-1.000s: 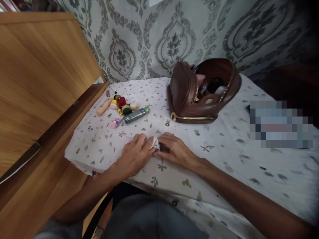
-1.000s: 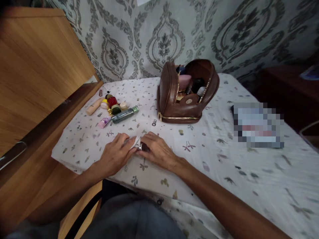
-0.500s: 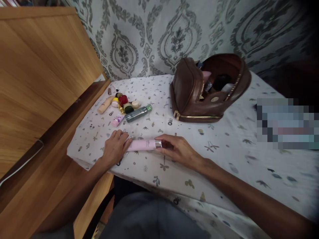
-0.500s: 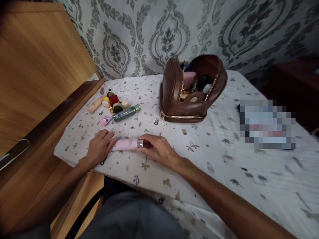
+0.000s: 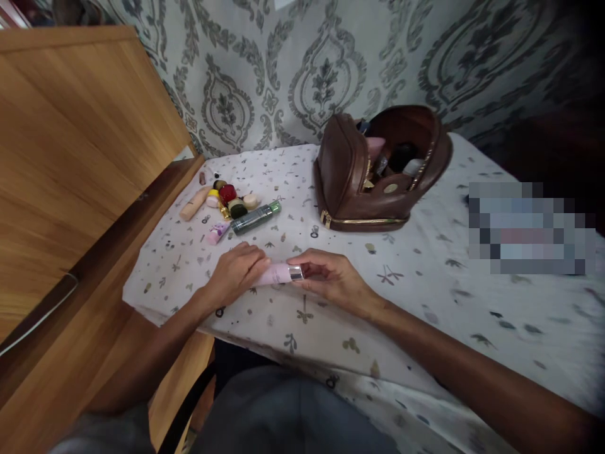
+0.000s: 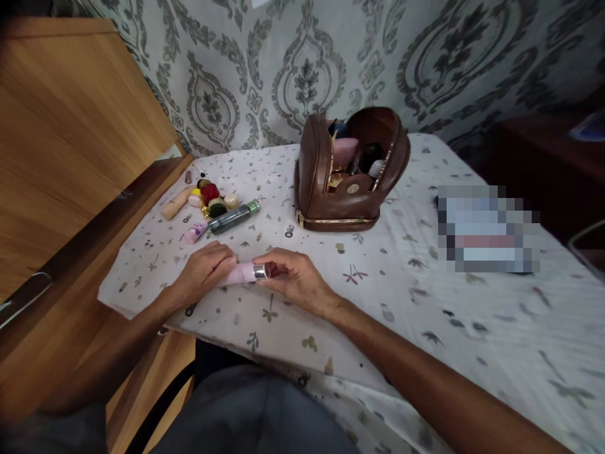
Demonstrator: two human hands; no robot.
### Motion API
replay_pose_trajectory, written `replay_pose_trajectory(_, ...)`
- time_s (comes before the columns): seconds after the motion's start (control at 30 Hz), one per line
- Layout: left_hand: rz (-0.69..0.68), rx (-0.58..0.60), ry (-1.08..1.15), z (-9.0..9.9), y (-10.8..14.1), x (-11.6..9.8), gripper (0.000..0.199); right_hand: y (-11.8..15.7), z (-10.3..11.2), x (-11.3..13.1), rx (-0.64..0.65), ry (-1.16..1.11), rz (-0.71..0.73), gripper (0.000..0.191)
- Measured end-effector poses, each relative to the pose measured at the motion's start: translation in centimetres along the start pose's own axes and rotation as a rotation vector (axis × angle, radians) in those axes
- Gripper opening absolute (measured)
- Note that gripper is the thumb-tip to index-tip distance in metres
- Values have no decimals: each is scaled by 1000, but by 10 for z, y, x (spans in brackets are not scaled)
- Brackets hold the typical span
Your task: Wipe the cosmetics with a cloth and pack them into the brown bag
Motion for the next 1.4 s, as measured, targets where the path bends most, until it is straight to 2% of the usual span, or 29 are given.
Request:
replay_pose_trajectory(0.2, 255, 7, 273, 11, 24, 47, 44, -3, 6, -1, -23, -62, -29, 32)
replay_pose_trajectory(0.3, 309, -136, 203, 29, 25, 56, 42, -3, 11, 2, -32, -51, -9, 32)
replay_pose_trajectory(0.4, 273, -373, 111, 50, 13, 39, 38, -4, 13, 6, -30, -33, 22, 30)
replay_pose_trajectory(0.47, 185, -394, 145, 50, -2, 13, 35, -4, 12, 8, -24, -20, 36, 30)
replay_pose_trajectory(0.5, 147, -346, 203, 45, -10, -2, 34, -4, 12, 9, -24, -11, 42, 30)
replay_pose_trajectory(0.53, 110, -249, 259, 36, -18, -16, 34, -3, 11, 10, -26, 0, 47, 28)
replay_pose_trajectory(0.63, -8, 98, 281, 9, -33, -46, 32, -3, 10, 12, -41, 25, 37, 22)
replay_pose_trajectory(0.7, -18, 220, 227, 1, -33, -46, 31, -3, 12, 11, -65, 11, -9, 25)
replay_pose_trajectory(0.83, 107, 318, 303, 8, -22, -12, 35, -5, 22, 11, -144, -98, -129, 38)
replay_pose_trajectory(0.93, 179, 260, 321, 13, -12, 6, 53, -8, 28, 14, -207, -154, -213, 40)
replay_pose_trajectory(1.0, 151, 202, 251, 10, -8, 6, 63, -8, 30, 15, -239, -162, -267, 40)
replay_pose_trajectory(1.1, 92, 147, 206, 0, -7, -4, 43, -9, 30, 18, -276, -179, -306, 44)
replay_pose_trajectory(1.2, 138, 96, 296, -9, -10, -10, 23, -9, 31, 22, -299, -215, -276, 48)
replay_pose_trajectory(1.27, 177, 39, 403, -14, -13, -13, 25, -8, 31, 26, -287, -192, -218, 48)
replay_pose_trajectory(1.4, 146, -105, 586, -23, -26, -25, 32, -3, 27, 33, -207, -55, -125, 44)
Point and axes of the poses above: each hand's wrist, its own y-axis away from the middle knuckle, its own z-axis out of the back of the hand, x = y × z, the point moved 4 cm from there along -y, towards the middle knuckle, and after that the axes turned 14 degrees about y, right-handed, at the moved point
